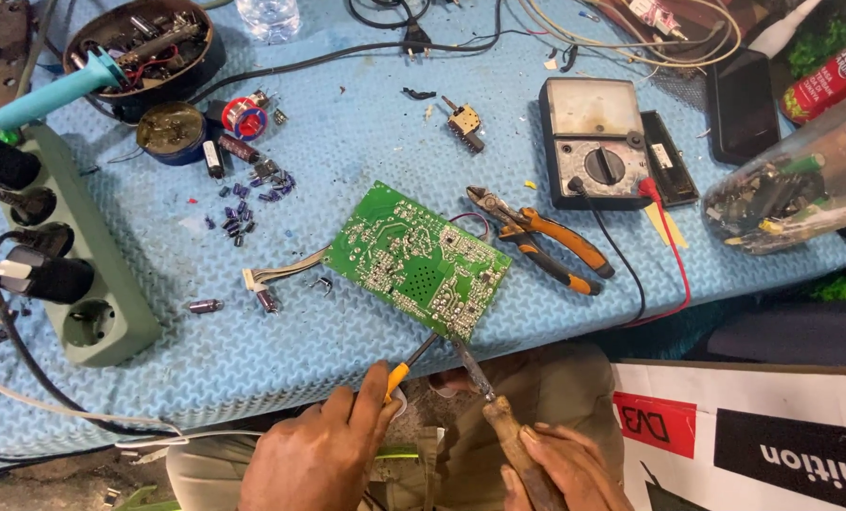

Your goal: Soldering and desoldering electronic components on a printed circuit board using a soldering iron and a probe tool.

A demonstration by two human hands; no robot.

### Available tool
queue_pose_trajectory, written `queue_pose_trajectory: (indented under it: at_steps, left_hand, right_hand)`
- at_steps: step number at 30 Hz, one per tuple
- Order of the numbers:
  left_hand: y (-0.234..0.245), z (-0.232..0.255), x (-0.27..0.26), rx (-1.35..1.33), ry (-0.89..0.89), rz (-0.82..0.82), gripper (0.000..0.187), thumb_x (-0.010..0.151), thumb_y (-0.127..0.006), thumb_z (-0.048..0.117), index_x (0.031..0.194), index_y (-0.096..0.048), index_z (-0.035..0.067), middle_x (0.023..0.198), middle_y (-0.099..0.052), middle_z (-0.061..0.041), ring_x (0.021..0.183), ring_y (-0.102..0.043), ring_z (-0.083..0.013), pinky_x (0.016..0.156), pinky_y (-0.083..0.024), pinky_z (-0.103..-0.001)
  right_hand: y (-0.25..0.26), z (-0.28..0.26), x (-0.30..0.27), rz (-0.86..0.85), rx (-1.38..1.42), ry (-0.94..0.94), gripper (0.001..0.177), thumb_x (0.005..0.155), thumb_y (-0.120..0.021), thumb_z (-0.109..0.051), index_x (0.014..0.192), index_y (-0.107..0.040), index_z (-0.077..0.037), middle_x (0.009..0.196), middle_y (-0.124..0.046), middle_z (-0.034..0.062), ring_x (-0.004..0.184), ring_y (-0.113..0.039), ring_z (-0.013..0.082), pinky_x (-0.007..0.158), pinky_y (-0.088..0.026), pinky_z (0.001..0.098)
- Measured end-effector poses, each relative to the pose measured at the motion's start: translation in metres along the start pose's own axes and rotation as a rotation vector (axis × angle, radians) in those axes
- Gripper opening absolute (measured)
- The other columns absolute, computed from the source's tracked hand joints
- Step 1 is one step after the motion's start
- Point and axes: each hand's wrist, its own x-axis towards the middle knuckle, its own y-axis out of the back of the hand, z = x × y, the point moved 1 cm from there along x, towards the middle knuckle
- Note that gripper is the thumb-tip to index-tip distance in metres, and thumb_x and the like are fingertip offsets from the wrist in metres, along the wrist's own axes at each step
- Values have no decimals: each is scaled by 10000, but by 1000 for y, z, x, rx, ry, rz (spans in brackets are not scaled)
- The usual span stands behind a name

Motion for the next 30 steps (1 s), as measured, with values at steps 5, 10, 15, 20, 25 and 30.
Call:
queue_pose_trajectory:
  at_steps: [5, 10, 15, 20, 25, 30]
  left_hand:
    - [-1, 6, 0, 29, 70, 90, 477, 969, -592, 563, 1342, -631, 268, 674, -563, 28, 349, -546, -167, 275, -455, -402]
    - [-3, 6, -2, 56, 60, 109, 470, 971, -596, 559, 1337, -632, 266, 672, -545, 27, 362, -548, -158, 290, -453, -391]
    - [-4, 6, -2, 32, 61, 96, 476, 972, -595, 550, 1344, -628, 255, 669, -563, 23, 356, -564, -175, 292, -462, -405]
    - [2, 5, 0, -28, 44, -16, 492, 985, -582, 520, 1379, -588, 225, 653, -554, 1, 329, -536, -202, 269, -450, -427]
    - [-2, 4, -1, -62, 53, -49, 526, 982, -587, 542, 1408, -581, 234, 696, -597, -7, 345, -555, -213, 278, -461, -429]
    - [-3, 5, -1, -11, 50, 85, 463, 975, -606, 539, 1321, -628, 233, 642, -545, 14, 323, -528, -183, 269, -440, -411]
  right_hand:
    - [-18, 62, -38, -136, 0, 31, 504, 730, -834, -352, 1152, -717, -104, 1055, -799, 29, 1013, -782, 186, 1029, -556, 380]
    - [-18, 59, -29, -213, 66, 76, 378, 765, -811, -333, 1041, -729, -89, 873, -801, -2, 781, -802, 119, 959, -610, 348]
    - [-35, 79, -59, -66, -9, 115, 513, 698, -843, -378, 1126, -722, -122, 1016, -795, 6, 932, -780, 123, 969, -592, 307]
    - [-15, -26, -1, 137, -140, 137, 331, 821, -709, -312, 1074, -693, -100, 902, -776, 40, 858, -774, 226, 875, -635, 378]
    - [-30, -14, -13, 271, -149, 183, 355, 865, -683, -359, 1145, -640, -145, 883, -754, -16, 807, -741, 146, 880, -605, 322]
    - [-27, -22, -16, 216, -118, 62, 385, 797, -751, -293, 1145, -692, -139, 987, -769, -1, 920, -763, 185, 944, -593, 357]
